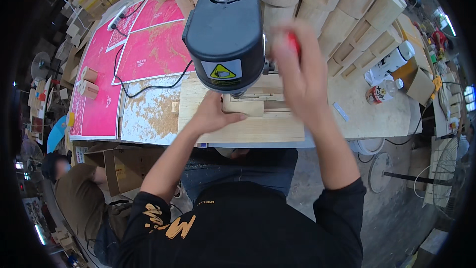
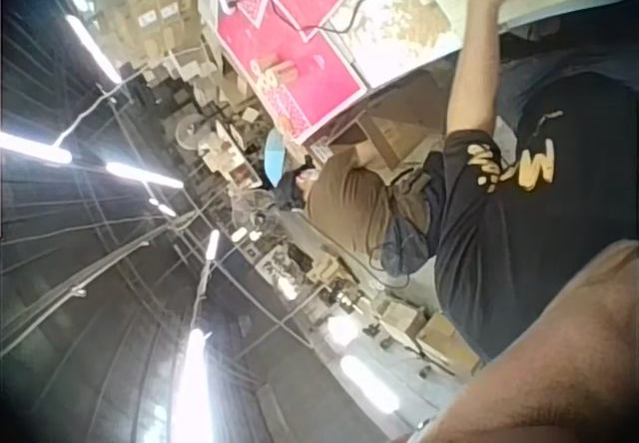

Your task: Routing wooden components using a stationary table-mounted router machine.

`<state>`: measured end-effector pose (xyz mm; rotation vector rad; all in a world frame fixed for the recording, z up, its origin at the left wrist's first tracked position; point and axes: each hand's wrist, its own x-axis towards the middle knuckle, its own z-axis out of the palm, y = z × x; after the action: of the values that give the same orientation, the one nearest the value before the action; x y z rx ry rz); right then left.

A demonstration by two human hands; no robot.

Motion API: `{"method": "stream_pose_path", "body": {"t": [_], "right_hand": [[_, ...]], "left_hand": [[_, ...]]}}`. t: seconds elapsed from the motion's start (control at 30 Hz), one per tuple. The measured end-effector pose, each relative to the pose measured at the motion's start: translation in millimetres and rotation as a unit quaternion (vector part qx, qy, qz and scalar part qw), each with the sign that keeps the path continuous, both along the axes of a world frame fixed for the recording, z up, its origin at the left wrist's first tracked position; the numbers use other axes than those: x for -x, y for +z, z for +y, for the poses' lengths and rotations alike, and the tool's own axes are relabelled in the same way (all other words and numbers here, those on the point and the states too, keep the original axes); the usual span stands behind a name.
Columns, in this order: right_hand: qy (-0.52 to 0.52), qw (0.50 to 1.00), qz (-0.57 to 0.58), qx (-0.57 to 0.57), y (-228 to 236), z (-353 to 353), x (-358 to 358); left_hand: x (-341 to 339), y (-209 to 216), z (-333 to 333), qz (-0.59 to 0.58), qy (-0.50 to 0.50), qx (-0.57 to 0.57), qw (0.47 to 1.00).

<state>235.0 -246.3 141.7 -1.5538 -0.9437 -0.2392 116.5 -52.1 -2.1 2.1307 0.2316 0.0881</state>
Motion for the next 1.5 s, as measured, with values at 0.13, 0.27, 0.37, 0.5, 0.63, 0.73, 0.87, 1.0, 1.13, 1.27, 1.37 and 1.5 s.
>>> {"method": "stream_pose_path", "body": {"t": [0.13,0.27,0.37,0.5,0.63,0.73,0.87,1.0,1.13,1.27,1.37,1.5], "right_hand": [[-0.004,0.993,0.118,0.012,-13.0,5.9,-25.1],[0.059,0.933,-0.184,0.303,-123.4,-54.5,-12.8],[0.083,0.916,-0.007,0.392,-126.0,-72.6,16.2],[0.003,0.937,0.035,0.347,-128.7,-88.3,24.2],[-0.028,0.932,0.070,0.355,-129.1,-76.1,18.9],[-0.021,0.937,0.076,0.341,-129.1,-69.1,13.9],[0.006,0.929,0.073,0.362,-122.0,-63.2,8.4],[-0.009,0.945,0.078,0.318,-128.7,-63.7,3.6],[-0.042,0.945,0.103,0.308,-133.6,-54.6,6.2],[-0.092,0.937,0.181,0.283,-142.2,-39.4,9.3],[-0.117,0.941,0.154,0.277,-152.5,-31.2,17.7],[-0.101,0.937,0.132,0.308,-151.0,-26.4,22.8]], "left_hand": [[-5.8,6.7,24.1,0.138,-0.100,0.030,0.985],[23.3,47.1,23.1,0.228,-0.132,0.061,0.963],[72.6,51.3,65.7,0.225,-0.140,0.030,0.964],[110.0,60.2,81.8,0.246,-0.036,-0.047,0.967],[107.2,32.9,45.7,0.019,0.034,-0.216,0.976],[106.9,12.5,34.6,-0.022,0.037,-0.271,0.962],[100.8,-1.5,21.8,0.007,-0.002,-0.244,0.970],[85.3,-8.5,8.2,0.043,0.031,-0.239,0.970],[68.2,-24.0,-19.2,-0.105,0.061,-0.119,0.985],[43.9,-33.4,-43.8,-0.169,0.105,-0.103,0.975],[33.4,-38.1,-35.8,-0.122,0.151,-0.111,0.975],[39.3,-38.8,-24.8,-0.092,0.142,-0.103,0.980]]}}
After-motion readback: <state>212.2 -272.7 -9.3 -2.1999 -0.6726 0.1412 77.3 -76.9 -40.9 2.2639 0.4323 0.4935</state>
